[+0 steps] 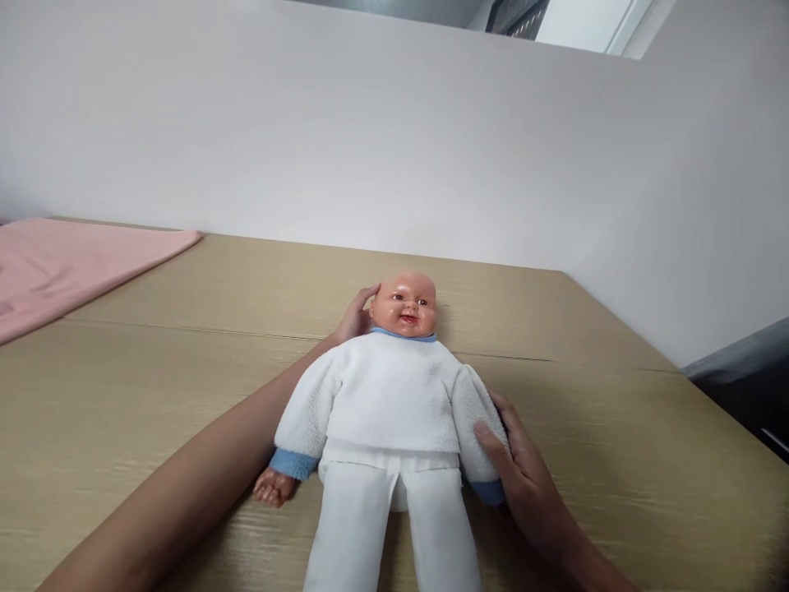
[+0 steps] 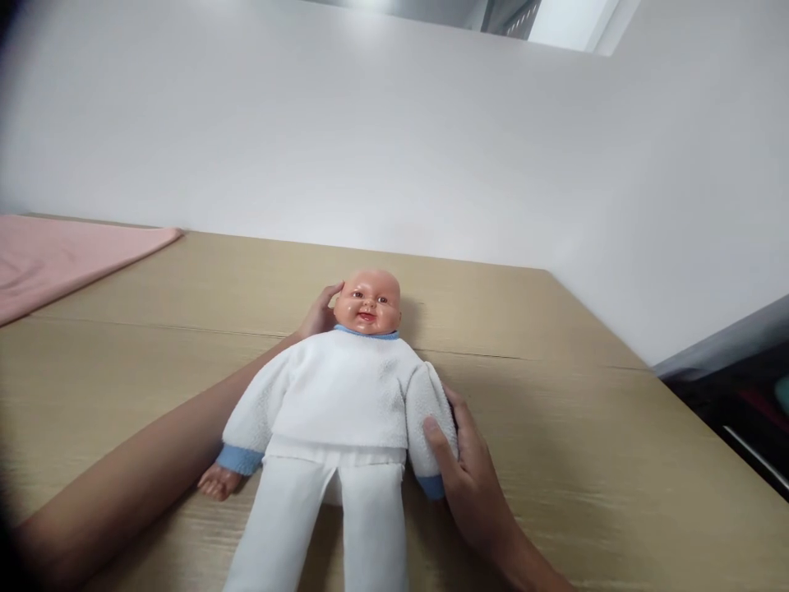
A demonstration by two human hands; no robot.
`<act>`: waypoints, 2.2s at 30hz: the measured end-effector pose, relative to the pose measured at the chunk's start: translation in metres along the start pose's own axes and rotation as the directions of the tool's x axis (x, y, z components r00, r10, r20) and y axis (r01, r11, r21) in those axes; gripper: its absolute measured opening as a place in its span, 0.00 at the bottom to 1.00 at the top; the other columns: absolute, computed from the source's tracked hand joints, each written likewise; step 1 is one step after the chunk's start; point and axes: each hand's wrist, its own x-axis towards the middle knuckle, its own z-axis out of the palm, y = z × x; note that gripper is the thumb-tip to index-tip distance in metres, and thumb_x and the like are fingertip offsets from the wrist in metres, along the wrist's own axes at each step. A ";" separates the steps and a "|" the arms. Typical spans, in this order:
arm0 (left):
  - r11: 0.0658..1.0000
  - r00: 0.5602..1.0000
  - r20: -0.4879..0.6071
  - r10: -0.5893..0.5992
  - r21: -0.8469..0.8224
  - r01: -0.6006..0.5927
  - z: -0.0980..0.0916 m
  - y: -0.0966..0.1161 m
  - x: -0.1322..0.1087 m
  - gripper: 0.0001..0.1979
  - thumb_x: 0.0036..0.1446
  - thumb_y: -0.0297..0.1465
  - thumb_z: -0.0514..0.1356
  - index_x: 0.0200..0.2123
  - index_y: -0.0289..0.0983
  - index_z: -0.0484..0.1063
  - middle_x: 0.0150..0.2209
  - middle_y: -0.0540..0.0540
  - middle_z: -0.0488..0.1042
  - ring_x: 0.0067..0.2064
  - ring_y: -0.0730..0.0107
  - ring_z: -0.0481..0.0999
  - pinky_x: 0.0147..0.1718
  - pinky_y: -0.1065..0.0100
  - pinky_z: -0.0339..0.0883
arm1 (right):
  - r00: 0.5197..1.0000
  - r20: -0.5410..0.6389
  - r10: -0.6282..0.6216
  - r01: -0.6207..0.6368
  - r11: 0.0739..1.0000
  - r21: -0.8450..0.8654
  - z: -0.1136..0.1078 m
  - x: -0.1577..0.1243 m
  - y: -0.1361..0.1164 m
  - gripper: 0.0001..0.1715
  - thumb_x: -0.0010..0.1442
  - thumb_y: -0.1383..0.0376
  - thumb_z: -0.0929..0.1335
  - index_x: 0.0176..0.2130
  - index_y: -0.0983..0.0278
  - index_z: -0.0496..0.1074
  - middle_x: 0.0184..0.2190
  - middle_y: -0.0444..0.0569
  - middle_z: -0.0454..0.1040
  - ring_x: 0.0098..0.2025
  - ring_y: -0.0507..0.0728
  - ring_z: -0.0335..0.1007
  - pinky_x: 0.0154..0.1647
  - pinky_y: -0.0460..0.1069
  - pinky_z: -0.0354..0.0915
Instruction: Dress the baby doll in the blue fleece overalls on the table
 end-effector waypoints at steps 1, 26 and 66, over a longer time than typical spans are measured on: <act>1.000 1.000 -0.010 -0.011 0.014 0.011 0.000 0.001 -0.001 0.35 0.64 0.53 0.65 0.61 0.30 0.82 0.51 0.34 0.90 0.62 0.32 0.85 0.71 0.43 0.70 | 1.000 0.002 0.004 -0.004 1.000 -0.008 -0.001 0.000 0.000 0.39 0.75 0.39 0.67 0.74 0.55 0.66 0.75 0.55 0.70 0.73 0.70 0.68 0.81 0.65 0.57; 0.973 0.989 -0.122 0.086 0.225 -0.056 0.014 0.000 -0.006 0.34 0.70 0.56 0.60 0.60 0.32 0.82 0.53 0.33 0.89 0.60 0.37 0.87 0.69 0.45 0.75 | 1.000 0.013 0.003 -0.002 0.994 -0.113 -0.008 0.000 0.008 0.40 0.74 0.36 0.66 0.71 0.56 0.68 0.70 0.57 0.77 0.71 0.73 0.73 0.76 0.68 0.67; 0.974 0.971 -0.236 0.042 0.227 0.013 0.019 0.000 -0.004 0.38 0.77 0.58 0.51 0.67 0.33 0.79 0.57 0.35 0.88 0.61 0.43 0.86 0.70 0.51 0.73 | 1.000 0.002 -0.005 0.006 0.986 -0.167 -0.010 -0.001 0.004 0.39 0.74 0.37 0.65 0.70 0.56 0.69 0.68 0.57 0.78 0.69 0.72 0.76 0.73 0.65 0.71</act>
